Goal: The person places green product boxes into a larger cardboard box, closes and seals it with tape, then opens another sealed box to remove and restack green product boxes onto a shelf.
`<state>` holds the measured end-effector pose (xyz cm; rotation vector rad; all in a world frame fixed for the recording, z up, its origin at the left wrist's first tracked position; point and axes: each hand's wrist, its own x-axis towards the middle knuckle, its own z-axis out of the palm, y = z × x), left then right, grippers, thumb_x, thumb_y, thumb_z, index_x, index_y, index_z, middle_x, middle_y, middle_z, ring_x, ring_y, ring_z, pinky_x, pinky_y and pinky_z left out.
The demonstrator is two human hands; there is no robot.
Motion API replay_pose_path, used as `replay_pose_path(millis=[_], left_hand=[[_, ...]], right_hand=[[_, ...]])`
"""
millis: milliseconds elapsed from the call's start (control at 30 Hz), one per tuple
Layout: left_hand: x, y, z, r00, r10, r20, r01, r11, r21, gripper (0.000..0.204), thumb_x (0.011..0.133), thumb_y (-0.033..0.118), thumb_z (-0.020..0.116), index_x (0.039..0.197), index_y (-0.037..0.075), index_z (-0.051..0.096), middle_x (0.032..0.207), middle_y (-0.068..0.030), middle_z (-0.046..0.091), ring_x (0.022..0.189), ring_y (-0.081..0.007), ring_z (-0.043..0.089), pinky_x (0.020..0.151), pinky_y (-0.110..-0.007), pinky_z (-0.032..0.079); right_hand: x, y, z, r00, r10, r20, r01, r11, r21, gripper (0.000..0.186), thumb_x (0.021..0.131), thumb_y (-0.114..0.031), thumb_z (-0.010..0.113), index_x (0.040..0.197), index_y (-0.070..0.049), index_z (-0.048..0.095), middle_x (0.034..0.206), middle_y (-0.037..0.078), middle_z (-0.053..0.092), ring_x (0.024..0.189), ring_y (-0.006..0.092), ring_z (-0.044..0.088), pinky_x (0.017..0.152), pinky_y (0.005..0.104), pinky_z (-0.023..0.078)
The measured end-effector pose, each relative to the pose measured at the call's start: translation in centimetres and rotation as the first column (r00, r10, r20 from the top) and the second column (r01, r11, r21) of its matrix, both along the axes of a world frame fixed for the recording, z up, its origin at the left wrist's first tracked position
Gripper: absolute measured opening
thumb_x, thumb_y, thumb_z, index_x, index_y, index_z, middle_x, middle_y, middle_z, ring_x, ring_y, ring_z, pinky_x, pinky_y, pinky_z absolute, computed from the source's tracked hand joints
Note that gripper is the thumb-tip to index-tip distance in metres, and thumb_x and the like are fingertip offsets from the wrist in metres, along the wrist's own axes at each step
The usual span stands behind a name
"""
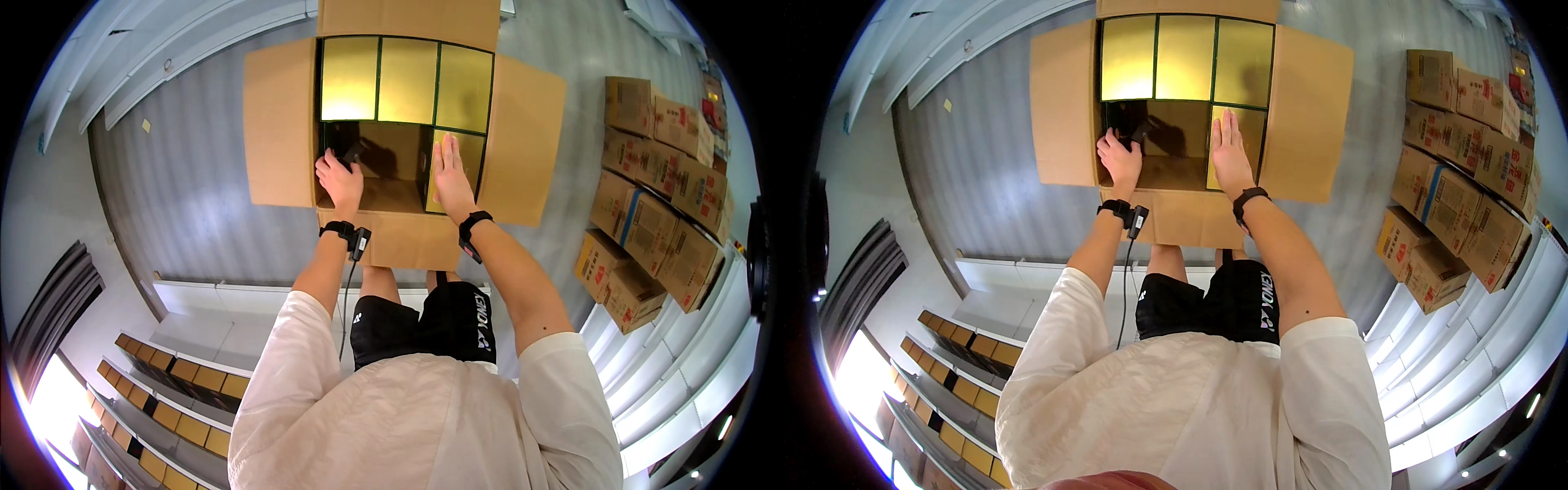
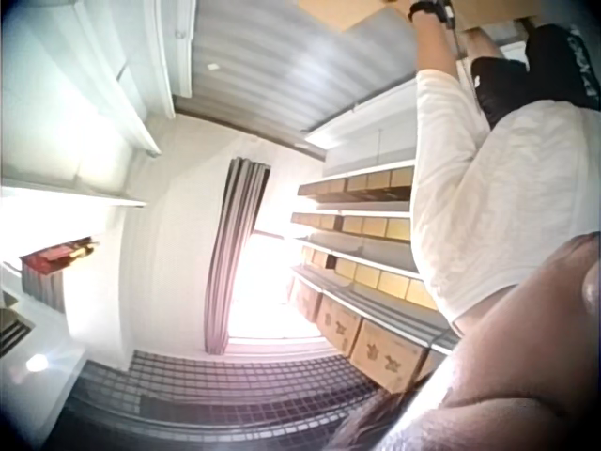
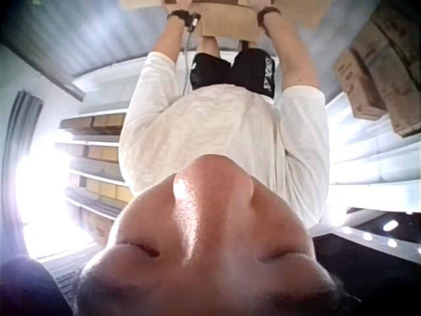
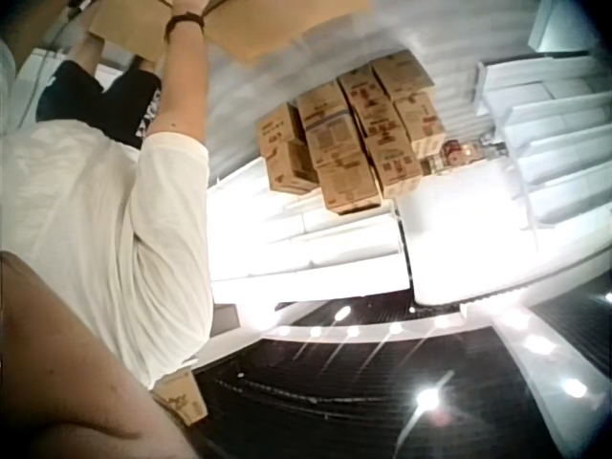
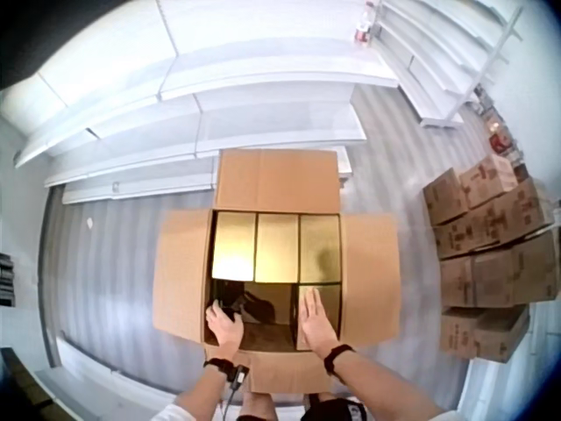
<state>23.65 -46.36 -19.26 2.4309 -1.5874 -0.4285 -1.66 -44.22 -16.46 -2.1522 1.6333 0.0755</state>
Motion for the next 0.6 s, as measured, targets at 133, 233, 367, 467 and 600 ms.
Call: replay_pose_path(millis=[133, 233, 367, 467, 600], left_hand=[[-1.2, 0.0, 0.8, 0.996, -0.082, 0.028, 0.084, 0.995, -0.060, 0.064, 0.078, 0.020, 0.071, 0.135, 0.004, 0.045, 0.133, -0.0241, 0.042, 0.120, -0.0430, 0.042, 0.100, -0.053, 0.039], [-4.1, 0.8, 1.9, 0.926, -0.297, -0.234, 0.288, 0.955, -0.073, 0.051, 0.084, 0.018, 0.069, 0.130, 0.003, 0.052, 0.127, -0.0213, 0.052, 0.120, -0.0384, 0.049, 0.101, -0.047, 0.041], [-9.6, 2.9, 0.8, 0.676, -0.170, -0.717, 0.314, 0.947, 0.071, 0.054, 0.090, 0.029, 0.067, 0.133, 0.001, 0.050, 0.128, -0.0221, 0.053, 0.123, -0.0364, 0.048, 0.104, -0.042, 0.041], [-12.4, 4.2, 0.4, 0.784, -0.212, -0.584, 0.328, 0.940, 0.099, 0.054, 0.091, 0.027, 0.064, 0.137, 0.003, 0.047, 0.129, -0.0214, 0.052, 0.122, -0.0382, 0.047, 0.103, -0.044, 0.041], [-13.2, 4.7, 0.2, 0.824, -0.228, -0.519, 0.296, 0.954, 0.052, 0.051, 0.092, 0.021, 0.062, 0.138, 0.005, 0.047, 0.130, -0.0175, 0.053, 0.120, -0.0381, 0.047, 0.101, -0.045, 0.042]], right_hand=[[-0.1, 0.0, -0.3, 0.999, -0.028, 0.044, 0.028, 1.000, 0.009, 0.114, 0.058, -0.001, 0.083, 0.150, 0.008, 0.017, 0.159, 0.028, 0.008, 0.148, 0.0401, 0.015, 0.119, 0.0363, 0.031], [-0.4, -0.2, 1.7, 0.980, -0.080, 0.182, 0.067, 0.995, 0.075, 0.108, 0.060, 0.002, 0.081, 0.150, 0.005, 0.022, 0.160, 0.025, 0.010, 0.148, 0.0395, 0.016, 0.119, 0.0380, 0.030], [-2.2, 0.9, 1.9, 0.865, -0.230, 0.445, 0.211, 0.973, 0.093, 0.092, 0.069, 0.002, 0.077, 0.148, 0.001, 0.029, 0.158, 0.023, 0.017, 0.147, 0.0401, 0.019, 0.119, 0.0422, 0.027], [-3.1, 3.3, 1.4, 0.791, -0.346, 0.504, 0.375, 0.926, 0.047, 0.078, 0.079, -0.001, 0.069, 0.148, 0.001, 0.030, 0.157, 0.024, 0.021, 0.146, 0.0412, 0.021, 0.117, 0.0440, 0.027], [-3.4, 5.3, 1.4, 0.701, -0.442, 0.559, 0.476, 0.874, 0.095, 0.069, 0.088, -0.008, 0.064, 0.148, 0.001, 0.030, 0.154, 0.025, 0.027, 0.143, 0.0419, 0.026, 0.116, 0.0458, 0.028]])
